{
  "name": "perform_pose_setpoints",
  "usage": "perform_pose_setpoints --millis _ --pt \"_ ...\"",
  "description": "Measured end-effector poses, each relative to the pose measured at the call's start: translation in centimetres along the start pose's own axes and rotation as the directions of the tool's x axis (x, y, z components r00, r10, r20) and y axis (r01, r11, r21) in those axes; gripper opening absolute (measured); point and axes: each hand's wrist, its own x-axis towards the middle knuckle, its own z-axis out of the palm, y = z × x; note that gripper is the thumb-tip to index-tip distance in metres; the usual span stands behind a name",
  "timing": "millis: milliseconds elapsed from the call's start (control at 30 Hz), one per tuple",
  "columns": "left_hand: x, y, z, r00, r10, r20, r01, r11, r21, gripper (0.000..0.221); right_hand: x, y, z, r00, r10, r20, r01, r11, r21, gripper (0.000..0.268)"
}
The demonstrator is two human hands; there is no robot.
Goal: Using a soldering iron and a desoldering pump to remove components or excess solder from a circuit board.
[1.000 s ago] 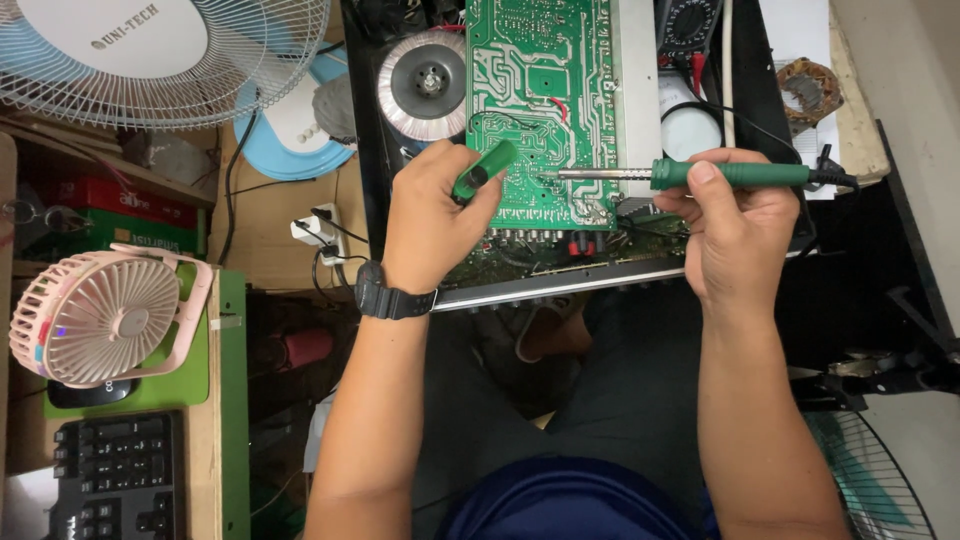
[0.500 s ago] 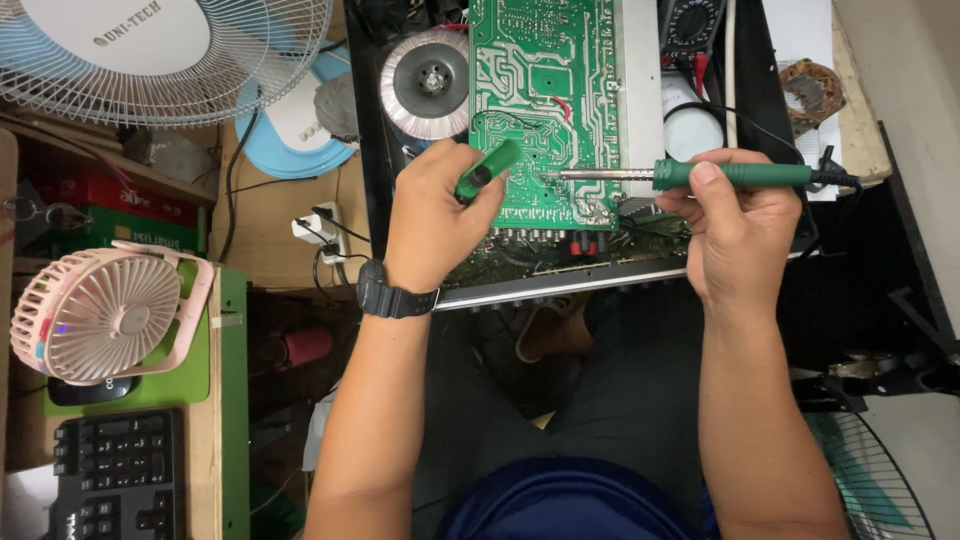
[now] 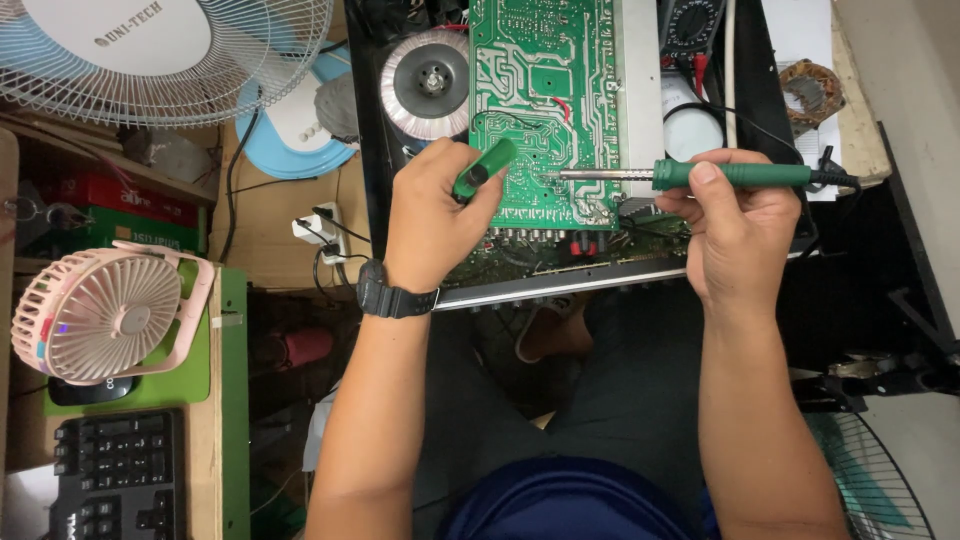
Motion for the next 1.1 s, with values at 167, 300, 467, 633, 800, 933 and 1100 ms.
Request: perform_pose_setpoints --millis 167,300,467,633,800,933,1100 --pt "0.03 -0.02 0.04 1.0 0.009 0.009 -0.009 1.0 0.003 0.017 0.16 0.27 -0.2 1.0 0.009 -0.017 -0.008 0.999 0.039 0.009" --pt "0.08 0.07 -0.05 0.999 0.019 0.029 -0.02 1.0 0.004 0.018 0.35 0.61 -0.44 1.0 0.012 -0.028 -0.01 0.998 0.066 0.012" --pt "0.06 -0.15 0.06 0.999 0.011 0.041 -0.012 1.0 0.009 0.018 0.3 0.53 -0.32 0.999 0.005 -0.035 -0.004 0.999 0.051 0.01" --pt "0.06 -0.17 0.11 0.999 0.006 0.046 -0.007 1.0 0.017 0.017 0.29 0.49 -0.37 1.0 0.004 -0.031 -0.002 0.999 0.049 0.01" --pt "0.05 -0.32 0.2 0.999 0.01 0.046 -0.011 1.0 0.022 0.017 0.15 0.23 -0.22 1.0 0.001 -0.023 -0.001 1.0 0.028 0.009" --pt "0.04 -0.42 0.25 0.999 0.016 0.045 -0.017 0.999 0.029 0.015 0.14 0.22 -0.18 1.0 0.009 -0.029 -0.008 1.0 0.025 0.008" --pt "0.08 -0.32 0.17 0.998 0.021 0.053 -0.022 1.0 0.02 0.017 0.09 0.17 -0.11 1.0 0.005 -0.023 -0.004 1.0 0.023 0.008"
